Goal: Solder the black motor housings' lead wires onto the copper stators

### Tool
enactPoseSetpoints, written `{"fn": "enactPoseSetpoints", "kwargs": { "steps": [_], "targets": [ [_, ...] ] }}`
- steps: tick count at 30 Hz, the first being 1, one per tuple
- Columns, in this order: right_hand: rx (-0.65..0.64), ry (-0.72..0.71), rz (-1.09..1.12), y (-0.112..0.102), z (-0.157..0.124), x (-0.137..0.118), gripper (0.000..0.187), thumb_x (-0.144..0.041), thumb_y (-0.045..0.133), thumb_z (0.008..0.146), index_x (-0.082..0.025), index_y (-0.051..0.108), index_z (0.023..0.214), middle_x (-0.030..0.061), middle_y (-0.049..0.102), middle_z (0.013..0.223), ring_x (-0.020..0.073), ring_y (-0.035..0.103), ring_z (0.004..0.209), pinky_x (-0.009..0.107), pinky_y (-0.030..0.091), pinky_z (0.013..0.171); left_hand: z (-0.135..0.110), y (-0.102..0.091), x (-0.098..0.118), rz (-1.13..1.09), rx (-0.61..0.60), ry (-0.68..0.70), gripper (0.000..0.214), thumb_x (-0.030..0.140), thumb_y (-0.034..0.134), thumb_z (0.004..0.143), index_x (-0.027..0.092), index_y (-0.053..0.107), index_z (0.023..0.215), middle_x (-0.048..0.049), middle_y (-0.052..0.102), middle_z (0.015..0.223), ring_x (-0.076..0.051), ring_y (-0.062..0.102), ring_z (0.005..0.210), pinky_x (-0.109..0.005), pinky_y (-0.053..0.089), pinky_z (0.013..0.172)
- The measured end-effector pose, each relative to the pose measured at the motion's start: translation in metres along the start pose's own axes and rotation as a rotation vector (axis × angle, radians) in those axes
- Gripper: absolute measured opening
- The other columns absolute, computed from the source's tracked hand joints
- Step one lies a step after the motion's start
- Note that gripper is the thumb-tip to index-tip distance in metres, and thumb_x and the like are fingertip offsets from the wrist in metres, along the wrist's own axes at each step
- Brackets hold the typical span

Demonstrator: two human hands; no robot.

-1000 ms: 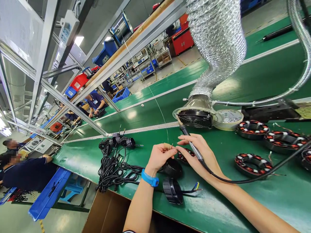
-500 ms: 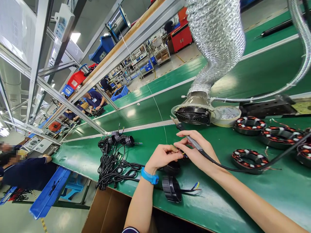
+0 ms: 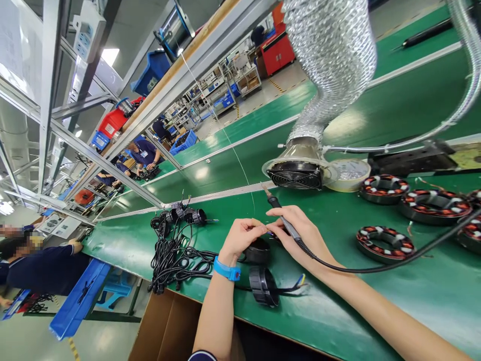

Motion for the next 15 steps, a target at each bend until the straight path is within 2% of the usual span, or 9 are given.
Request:
{"fn": "enactPoseSetpoints", "kwargs": {
  "steps": [4,6,8,11,15],
  "targets": [
    [0.033,-0.002,-0.002,-0.005,-0.001,-0.004,0.031,-0.053,0.067,0.097,-0.028,0.075,0.113,0.0059,0.070,0.107,0.0175,0.073,0.078,0.032,0.061,0.073,0.006,-0.006,-0.005,0.023,0.094,-0.041,0.025,0.037,0.083,0.073,0.014,0.075,0.070,-0.0067,0.075,0.078,-0.018,0.063,0.079,-0.031,0.049,0.079],
    [0.090,0.036,-0.005,-0.012,-0.001,-0.007,0.037,-0.054,0.066,0.098,-0.029,0.076,0.122,0.0058,0.074,0.106,0.0179,0.074,0.080,0.032,0.061,0.076,0.010,-0.008,-0.008,0.026,0.114,-0.064,0.020,0.033,0.080,0.073,0.014,0.075,0.070,-0.0070,0.076,0.079,-0.019,0.065,0.081,-0.032,0.050,0.082],
    [0.169,0.104,-0.009,-0.020,-0.001,-0.008,0.044,-0.057,0.063,0.100,-0.026,0.077,0.127,0.0050,0.076,0.095,0.0171,0.072,0.074,0.032,0.060,0.074,0.012,-0.007,-0.011,0.025,0.111,-0.081,0.018,0.032,0.079,0.074,0.014,0.075,0.070,-0.0071,0.077,0.080,-0.019,0.066,0.081,-0.033,0.050,0.084],
    [0.248,0.172,-0.027,-0.030,-0.003,-0.008,0.049,-0.063,0.057,0.101,-0.020,0.081,0.109,0.0024,0.071,0.070,0.0149,0.063,0.055,0.031,0.054,0.059,0.015,-0.006,-0.014,0.014,0.096,-0.079,0.017,0.031,0.077,0.074,0.014,0.076,0.070,-0.0069,0.077,0.082,-0.019,0.066,0.083,-0.033,0.050,0.084],
    [0.264,0.116,-0.019,-0.033,-0.008,-0.013,0.054,-0.063,0.053,0.103,-0.021,0.079,0.080,0.0008,0.059,0.051,0.0143,0.054,0.043,0.031,0.047,0.048,0.017,-0.006,-0.016,0.012,0.098,-0.072,0.017,0.031,0.076,0.073,0.014,0.077,0.071,-0.0070,0.078,0.082,-0.019,0.066,0.083,-0.033,0.050,0.083]
  ]
}}
Point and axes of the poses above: each hand's wrist, its own z-axis towards the middle knuckle, its own y-axis out of the palm, x = y × z, the point moved 2 cm from there along z, towards the middle knuckle
